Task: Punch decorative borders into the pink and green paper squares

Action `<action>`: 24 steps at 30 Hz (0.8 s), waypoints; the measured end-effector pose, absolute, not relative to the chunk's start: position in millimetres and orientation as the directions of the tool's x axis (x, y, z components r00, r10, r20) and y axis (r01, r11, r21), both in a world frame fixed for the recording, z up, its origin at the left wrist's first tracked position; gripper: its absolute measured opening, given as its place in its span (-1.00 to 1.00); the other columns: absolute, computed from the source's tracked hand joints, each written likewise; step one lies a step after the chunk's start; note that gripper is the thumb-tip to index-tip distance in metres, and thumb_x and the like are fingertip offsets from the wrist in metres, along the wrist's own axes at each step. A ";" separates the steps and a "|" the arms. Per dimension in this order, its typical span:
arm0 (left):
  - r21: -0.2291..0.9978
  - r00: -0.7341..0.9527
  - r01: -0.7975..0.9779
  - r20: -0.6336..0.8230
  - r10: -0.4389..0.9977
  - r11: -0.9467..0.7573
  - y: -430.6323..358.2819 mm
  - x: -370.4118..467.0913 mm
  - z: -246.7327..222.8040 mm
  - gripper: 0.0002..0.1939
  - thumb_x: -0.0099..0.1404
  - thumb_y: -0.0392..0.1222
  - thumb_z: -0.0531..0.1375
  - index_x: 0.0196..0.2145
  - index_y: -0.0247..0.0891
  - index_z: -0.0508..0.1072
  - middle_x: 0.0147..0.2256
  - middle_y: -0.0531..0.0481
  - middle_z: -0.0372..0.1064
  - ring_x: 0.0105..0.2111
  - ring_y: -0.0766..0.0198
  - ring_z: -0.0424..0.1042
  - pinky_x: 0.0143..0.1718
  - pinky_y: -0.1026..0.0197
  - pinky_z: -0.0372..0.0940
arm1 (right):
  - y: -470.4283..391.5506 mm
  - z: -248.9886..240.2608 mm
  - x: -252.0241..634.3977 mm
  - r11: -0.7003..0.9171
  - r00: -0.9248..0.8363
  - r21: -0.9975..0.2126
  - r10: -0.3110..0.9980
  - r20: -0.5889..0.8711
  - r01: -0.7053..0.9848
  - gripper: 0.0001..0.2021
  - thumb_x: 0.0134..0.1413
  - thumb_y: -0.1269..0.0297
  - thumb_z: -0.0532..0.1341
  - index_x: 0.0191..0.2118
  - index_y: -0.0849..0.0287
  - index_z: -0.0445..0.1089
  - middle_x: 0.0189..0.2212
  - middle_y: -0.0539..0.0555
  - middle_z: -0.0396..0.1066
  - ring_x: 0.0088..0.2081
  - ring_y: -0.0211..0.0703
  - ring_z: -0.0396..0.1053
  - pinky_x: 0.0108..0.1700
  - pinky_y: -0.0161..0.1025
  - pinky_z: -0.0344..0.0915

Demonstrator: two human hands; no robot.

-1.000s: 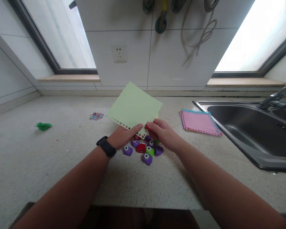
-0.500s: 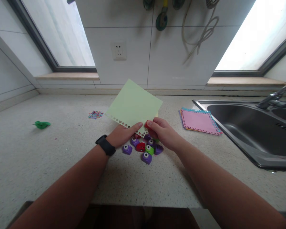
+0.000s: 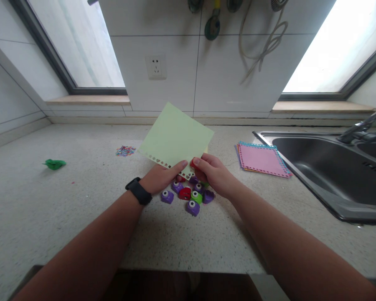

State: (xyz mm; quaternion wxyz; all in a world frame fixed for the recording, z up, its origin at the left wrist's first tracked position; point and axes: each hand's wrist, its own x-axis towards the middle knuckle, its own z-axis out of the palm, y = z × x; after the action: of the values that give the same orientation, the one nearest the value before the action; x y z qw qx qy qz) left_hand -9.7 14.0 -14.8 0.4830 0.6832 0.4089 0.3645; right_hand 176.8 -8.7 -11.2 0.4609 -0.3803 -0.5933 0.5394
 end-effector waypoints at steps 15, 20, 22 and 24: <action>0.956 0.370 0.232 0.084 0.925 -0.179 11.7 -9.7 -13.1 -0.58 0.26 0.20 0.19 -0.49 -0.21 0.50 -0.54 0.00 0.44 -0.51 0.26 0.43 -0.35 0.20 0.38 | -8.5 -11.5 176.0 0.104 -0.265 -0.994 0.958 0.111 -0.041 -0.69 0.20 0.02 0.18 -0.42 0.11 0.20 -0.60 -0.09 0.10 -0.58 -0.31 0.00 -0.54 -0.27 -0.09; 0.954 0.367 0.227 0.101 0.925 -0.195 11.9 -9.5 -13.1 -0.61 0.26 0.18 0.20 -0.45 -0.21 0.51 -0.55 0.02 0.43 -0.53 0.26 0.42 -0.36 0.20 0.37 | -9.3 -9.7 175.6 0.106 -0.266 -0.994 0.958 0.110 -0.028 -0.68 0.19 0.00 0.18 -0.43 0.11 0.19 -0.60 -0.09 0.10 -0.58 -0.31 0.00 -0.54 -0.27 -0.09; 0.954 0.367 0.231 0.098 0.925 -0.192 11.3 -9.2 -11.7 -0.61 0.26 0.18 0.20 -0.43 -0.21 0.51 -0.55 0.01 0.44 -0.53 0.26 0.42 -0.35 0.19 0.39 | -9.7 -9.3 175.5 0.103 -0.264 -0.994 0.958 0.108 -0.030 -0.68 0.19 0.01 0.18 -0.42 0.12 0.19 -0.61 -0.10 0.09 -0.58 -0.31 -0.01 -0.54 -0.26 -0.11; 0.951 0.375 0.237 0.100 0.921 -0.200 10.5 -8.9 -10.0 -0.59 0.27 0.19 0.19 -0.47 -0.21 0.51 -0.55 0.00 0.43 -0.52 0.25 0.42 -0.33 0.17 0.40 | -9.8 -9.3 175.4 0.103 -0.265 -0.994 0.958 0.109 -0.038 -0.69 0.20 0.03 0.18 -0.42 0.12 0.19 -0.61 -0.10 0.08 -0.58 -0.32 -0.02 -0.54 -0.26 -0.12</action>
State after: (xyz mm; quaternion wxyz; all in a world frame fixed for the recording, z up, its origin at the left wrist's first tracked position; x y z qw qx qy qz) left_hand -8.9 10.5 -10.0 0.4696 0.6835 0.4237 0.3644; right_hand 175.4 -9.8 -9.3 0.4603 -0.3948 -0.5828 0.5410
